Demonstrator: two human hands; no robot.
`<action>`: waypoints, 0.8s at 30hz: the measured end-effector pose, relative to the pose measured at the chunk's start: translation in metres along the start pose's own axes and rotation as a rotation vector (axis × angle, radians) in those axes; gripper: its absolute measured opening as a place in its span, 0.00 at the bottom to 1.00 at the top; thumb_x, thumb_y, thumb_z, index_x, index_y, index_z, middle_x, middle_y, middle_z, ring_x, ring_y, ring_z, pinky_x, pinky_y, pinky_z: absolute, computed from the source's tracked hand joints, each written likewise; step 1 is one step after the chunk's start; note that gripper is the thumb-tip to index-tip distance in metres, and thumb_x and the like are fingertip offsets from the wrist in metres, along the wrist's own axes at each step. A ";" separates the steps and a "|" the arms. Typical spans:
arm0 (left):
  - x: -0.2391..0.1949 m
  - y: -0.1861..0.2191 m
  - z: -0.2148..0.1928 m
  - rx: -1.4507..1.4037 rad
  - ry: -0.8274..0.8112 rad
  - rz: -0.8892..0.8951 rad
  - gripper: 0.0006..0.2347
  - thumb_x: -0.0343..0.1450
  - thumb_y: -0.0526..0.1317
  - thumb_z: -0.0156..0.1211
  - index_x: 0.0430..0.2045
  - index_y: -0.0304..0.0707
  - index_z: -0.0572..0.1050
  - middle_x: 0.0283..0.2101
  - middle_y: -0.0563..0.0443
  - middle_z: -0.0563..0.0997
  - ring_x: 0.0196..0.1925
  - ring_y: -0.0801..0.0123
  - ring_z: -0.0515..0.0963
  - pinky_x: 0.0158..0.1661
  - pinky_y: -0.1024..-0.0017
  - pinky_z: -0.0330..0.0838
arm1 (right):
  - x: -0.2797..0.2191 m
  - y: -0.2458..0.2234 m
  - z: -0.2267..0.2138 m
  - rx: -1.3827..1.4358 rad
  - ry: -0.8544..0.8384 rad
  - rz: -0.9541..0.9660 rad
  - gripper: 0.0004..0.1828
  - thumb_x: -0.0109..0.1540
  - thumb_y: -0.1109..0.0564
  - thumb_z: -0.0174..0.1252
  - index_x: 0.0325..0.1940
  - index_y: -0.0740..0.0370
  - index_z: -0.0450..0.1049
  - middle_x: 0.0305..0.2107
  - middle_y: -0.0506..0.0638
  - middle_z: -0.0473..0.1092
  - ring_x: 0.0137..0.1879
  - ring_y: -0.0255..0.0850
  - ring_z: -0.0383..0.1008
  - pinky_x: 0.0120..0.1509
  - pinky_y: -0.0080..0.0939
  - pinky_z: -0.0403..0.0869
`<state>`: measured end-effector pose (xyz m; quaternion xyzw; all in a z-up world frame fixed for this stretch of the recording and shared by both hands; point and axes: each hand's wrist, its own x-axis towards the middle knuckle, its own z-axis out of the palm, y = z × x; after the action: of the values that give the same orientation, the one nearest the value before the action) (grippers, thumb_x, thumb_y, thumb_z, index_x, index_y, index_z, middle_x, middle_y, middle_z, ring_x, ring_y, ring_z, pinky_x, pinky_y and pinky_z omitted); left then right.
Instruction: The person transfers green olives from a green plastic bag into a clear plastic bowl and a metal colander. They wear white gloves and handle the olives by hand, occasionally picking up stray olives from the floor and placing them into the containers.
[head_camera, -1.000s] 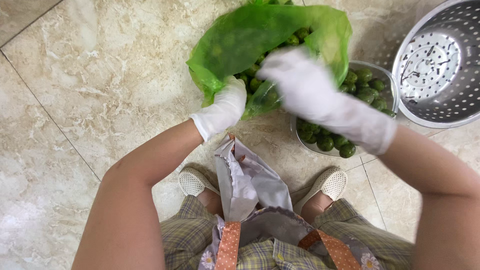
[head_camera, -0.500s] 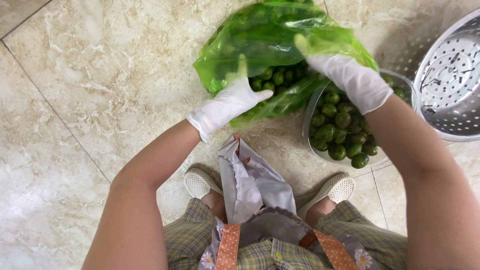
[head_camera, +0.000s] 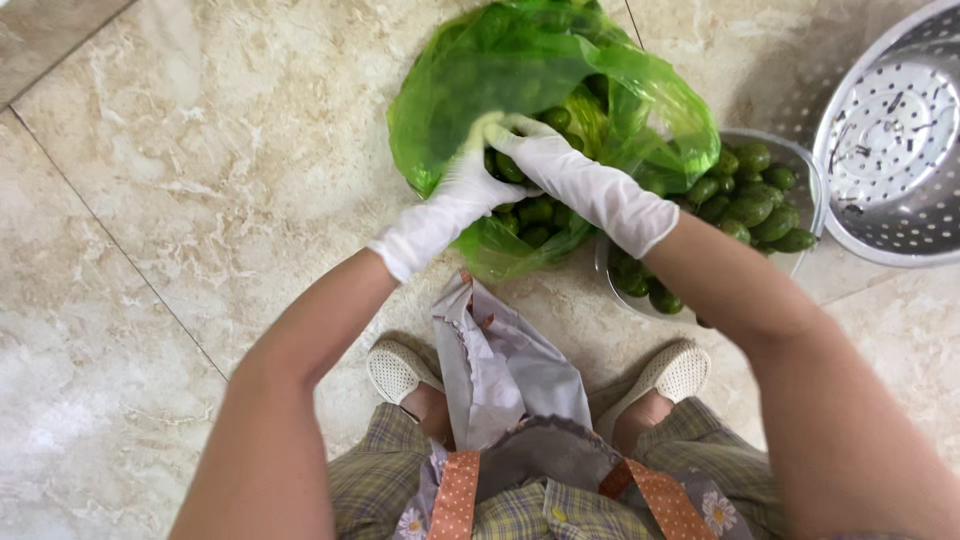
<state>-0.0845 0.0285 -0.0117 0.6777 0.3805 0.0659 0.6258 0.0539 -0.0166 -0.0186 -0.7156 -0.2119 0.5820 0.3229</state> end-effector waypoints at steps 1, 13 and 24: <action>-0.013 0.008 0.001 -0.026 0.014 -0.013 0.48 0.54 0.43 0.85 0.67 0.45 0.55 0.62 0.38 0.75 0.63 0.55 0.78 0.60 0.62 0.76 | -0.020 -0.006 -0.005 -0.018 -0.021 -0.004 0.29 0.62 0.39 0.61 0.62 0.56 0.73 0.49 0.50 0.77 0.55 0.38 0.77 0.59 0.36 0.74; -0.051 0.111 0.128 -0.017 -0.336 0.500 0.54 0.55 0.31 0.79 0.74 0.43 0.43 0.74 0.29 0.57 0.76 0.38 0.56 0.71 0.58 0.57 | -0.238 -0.065 -0.159 -0.712 0.079 0.128 0.30 0.62 0.42 0.58 0.70 0.40 0.68 0.56 0.60 0.71 0.57 0.48 0.75 0.62 0.45 0.73; -0.039 0.104 0.105 0.412 -0.319 0.479 0.42 0.61 0.39 0.75 0.69 0.37 0.54 0.68 0.27 0.61 0.64 0.38 0.69 0.63 0.60 0.66 | -0.268 0.070 -0.185 -1.178 0.249 -0.588 0.34 0.48 0.58 0.70 0.58 0.35 0.77 0.72 0.74 0.48 0.74 0.74 0.52 0.74 0.67 0.59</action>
<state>-0.0072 -0.0713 0.0745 0.8616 0.1136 0.0261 0.4941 0.1662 -0.2872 0.1397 -0.7466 -0.6416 0.1700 0.0455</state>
